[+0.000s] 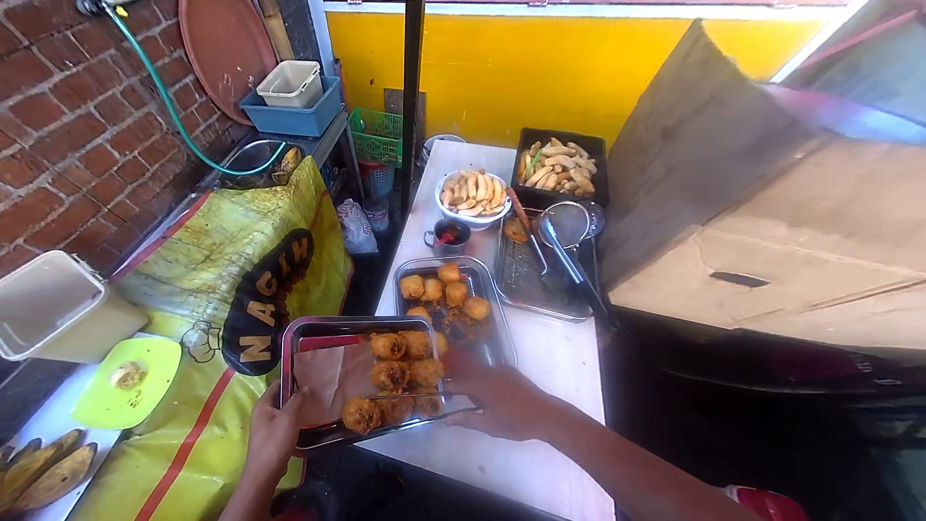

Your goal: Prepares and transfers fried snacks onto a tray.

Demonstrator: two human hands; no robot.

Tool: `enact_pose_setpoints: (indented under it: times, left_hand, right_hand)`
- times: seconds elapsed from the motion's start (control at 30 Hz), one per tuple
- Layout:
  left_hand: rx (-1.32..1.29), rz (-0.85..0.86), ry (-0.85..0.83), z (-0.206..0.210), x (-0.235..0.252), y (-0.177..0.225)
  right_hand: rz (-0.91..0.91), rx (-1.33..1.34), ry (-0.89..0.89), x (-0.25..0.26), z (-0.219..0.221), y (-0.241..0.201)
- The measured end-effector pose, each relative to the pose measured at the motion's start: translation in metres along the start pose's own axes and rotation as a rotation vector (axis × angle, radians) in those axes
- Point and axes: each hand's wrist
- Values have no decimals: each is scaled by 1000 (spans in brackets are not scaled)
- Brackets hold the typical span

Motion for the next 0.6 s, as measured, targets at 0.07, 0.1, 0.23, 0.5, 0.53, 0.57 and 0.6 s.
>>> enact_pose_setpoints:
  times: [0.07,0.1,0.23,0.5,0.53,0.57,0.6]
  left_hand:
    - [6,-5,9,-4,-1,-3]
    - [13,-6,25,-7,-2,-2]
    - [16,-1,94,-30,-5,-3]
    - [-4,-10,217,-62,-6,-7]
    - [-15,-6,223,-59,-7,-10]
    - [-23,-6,231,-55,-7,-12]
    - [-27,-9,242,-51,-8,-13]
  right_hand:
    - [3,33,-41,-3,-5,0]
    - [14,102,-32,-6,-9,1]
    - [249,372,199,-23,-26,23]
    - [844,43,-147,9,7,42]
    - [852,3,-184,17,10,37]
    - [850,-33,-211,25,12,33]
    - [841,-61,-234,32,11,30]
Point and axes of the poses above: each hand's wrist, its own x-axis towards the middle knuckle, its own z-axis out of the palm, y = z × x, and after that the axes turned 12 degrees about -x, right-handed
